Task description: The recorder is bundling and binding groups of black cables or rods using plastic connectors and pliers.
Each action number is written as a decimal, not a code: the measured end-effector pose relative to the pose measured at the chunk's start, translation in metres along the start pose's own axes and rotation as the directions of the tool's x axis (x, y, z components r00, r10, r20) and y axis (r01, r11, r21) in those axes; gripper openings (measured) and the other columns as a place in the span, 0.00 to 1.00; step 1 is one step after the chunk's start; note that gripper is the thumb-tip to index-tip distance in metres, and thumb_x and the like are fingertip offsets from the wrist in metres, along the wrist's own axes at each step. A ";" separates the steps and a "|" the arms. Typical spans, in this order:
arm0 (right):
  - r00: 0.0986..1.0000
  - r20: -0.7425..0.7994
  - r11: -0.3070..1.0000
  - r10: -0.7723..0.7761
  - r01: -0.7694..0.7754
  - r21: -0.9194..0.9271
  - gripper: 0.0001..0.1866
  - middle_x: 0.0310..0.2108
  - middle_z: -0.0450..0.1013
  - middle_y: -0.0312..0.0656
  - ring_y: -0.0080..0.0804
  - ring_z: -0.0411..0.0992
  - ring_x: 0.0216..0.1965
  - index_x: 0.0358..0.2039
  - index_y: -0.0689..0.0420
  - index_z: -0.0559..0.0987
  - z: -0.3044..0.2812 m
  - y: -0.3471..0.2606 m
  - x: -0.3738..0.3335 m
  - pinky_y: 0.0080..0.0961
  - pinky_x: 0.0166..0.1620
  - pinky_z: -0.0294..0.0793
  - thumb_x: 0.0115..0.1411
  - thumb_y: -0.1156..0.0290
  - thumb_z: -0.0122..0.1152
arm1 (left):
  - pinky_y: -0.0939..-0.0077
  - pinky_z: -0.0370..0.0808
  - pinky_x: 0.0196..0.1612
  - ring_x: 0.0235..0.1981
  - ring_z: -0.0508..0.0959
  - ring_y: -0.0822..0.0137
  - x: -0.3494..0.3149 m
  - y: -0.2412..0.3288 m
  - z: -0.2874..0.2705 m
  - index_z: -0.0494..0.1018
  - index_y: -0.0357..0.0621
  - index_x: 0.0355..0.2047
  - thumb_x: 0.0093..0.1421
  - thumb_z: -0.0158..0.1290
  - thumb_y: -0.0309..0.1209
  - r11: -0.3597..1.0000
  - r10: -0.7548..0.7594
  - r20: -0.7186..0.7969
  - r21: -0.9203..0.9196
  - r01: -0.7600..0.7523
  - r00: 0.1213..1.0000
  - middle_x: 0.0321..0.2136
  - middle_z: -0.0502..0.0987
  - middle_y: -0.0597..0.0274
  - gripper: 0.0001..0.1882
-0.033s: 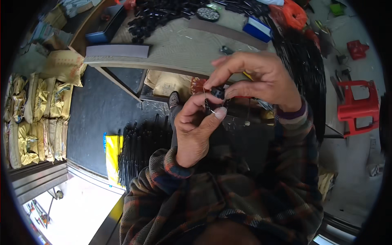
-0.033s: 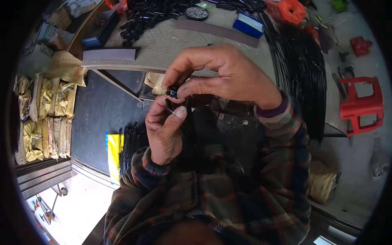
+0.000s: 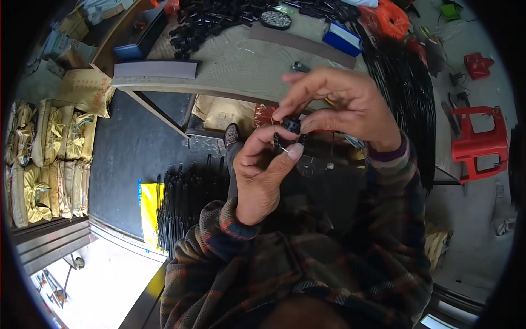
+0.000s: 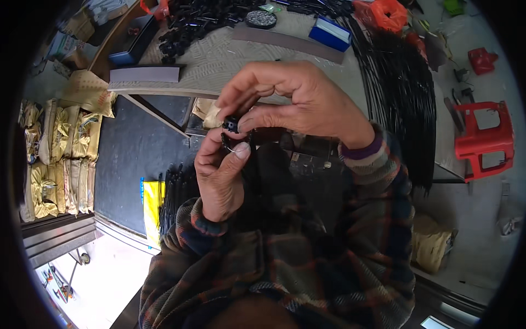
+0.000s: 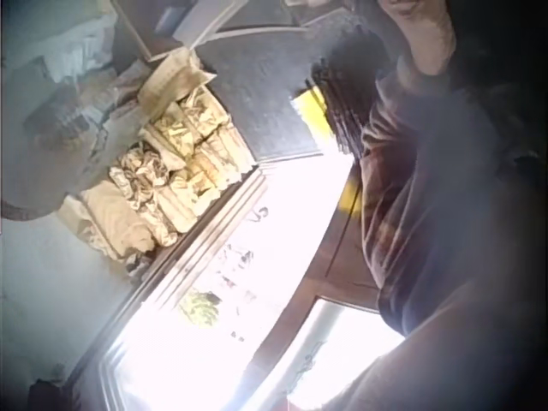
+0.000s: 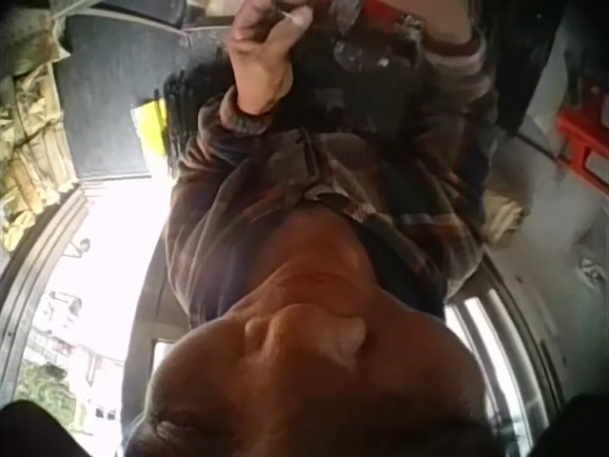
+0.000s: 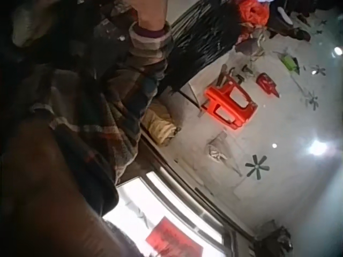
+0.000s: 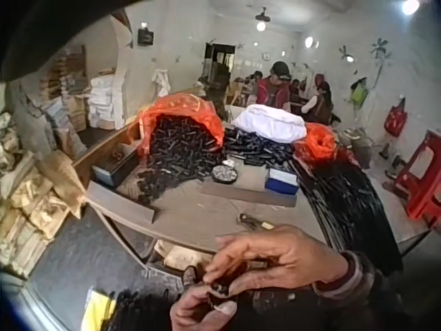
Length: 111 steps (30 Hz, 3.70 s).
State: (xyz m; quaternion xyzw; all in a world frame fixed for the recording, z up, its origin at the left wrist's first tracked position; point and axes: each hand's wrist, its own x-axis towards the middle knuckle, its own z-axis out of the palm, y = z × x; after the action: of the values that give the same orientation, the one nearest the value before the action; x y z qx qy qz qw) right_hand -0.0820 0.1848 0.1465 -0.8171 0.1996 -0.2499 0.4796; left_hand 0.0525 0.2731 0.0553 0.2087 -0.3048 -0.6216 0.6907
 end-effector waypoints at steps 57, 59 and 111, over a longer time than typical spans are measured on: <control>0.741 -0.671 0.848 0.021 0.343 0.404 0.18 0.36 0.68 0.39 0.25 0.66 0.40 0.35 0.65 0.73 0.067 0.061 -0.087 0.19 0.45 0.64 0.45 0.72 0.68 | 0.80 0.68 0.41 0.35 0.72 0.74 -0.022 -0.037 0.002 0.71 0.34 0.39 0.49 0.57 0.22 0.992 0.088 0.077 0.081 -0.095 0.993 0.34 0.74 0.63 0.15; 0.888 -0.452 0.791 0.089 0.213 0.574 0.16 0.32 0.67 0.38 0.24 0.65 0.35 0.32 0.64 0.73 0.077 0.068 -0.091 0.19 0.40 0.64 0.44 0.73 0.68 | 0.80 0.68 0.41 0.34 0.72 0.74 -0.026 -0.036 -0.002 0.71 0.34 0.38 0.49 0.57 0.24 0.990 0.115 0.074 0.074 -0.121 0.991 0.32 0.73 0.64 0.15; 0.789 -0.611 0.977 -0.061 -0.078 -0.198 0.17 0.33 0.69 0.41 0.36 0.72 0.28 0.35 0.58 0.71 0.166 0.078 -0.076 0.23 0.30 0.72 0.43 0.78 0.65 | 0.79 0.68 0.46 0.41 0.72 0.71 -0.096 -0.030 -0.045 0.62 0.31 0.52 0.61 0.45 0.26 0.694 0.090 -0.225 0.713 0.101 0.970 0.41 0.72 0.57 0.20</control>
State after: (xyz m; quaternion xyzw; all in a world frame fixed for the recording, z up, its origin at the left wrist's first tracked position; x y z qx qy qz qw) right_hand -0.0499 0.3056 -0.0077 -0.7372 0.3737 -0.4765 0.2999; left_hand 0.0578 0.3593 -0.0130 0.5375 -0.4363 -0.4245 0.5836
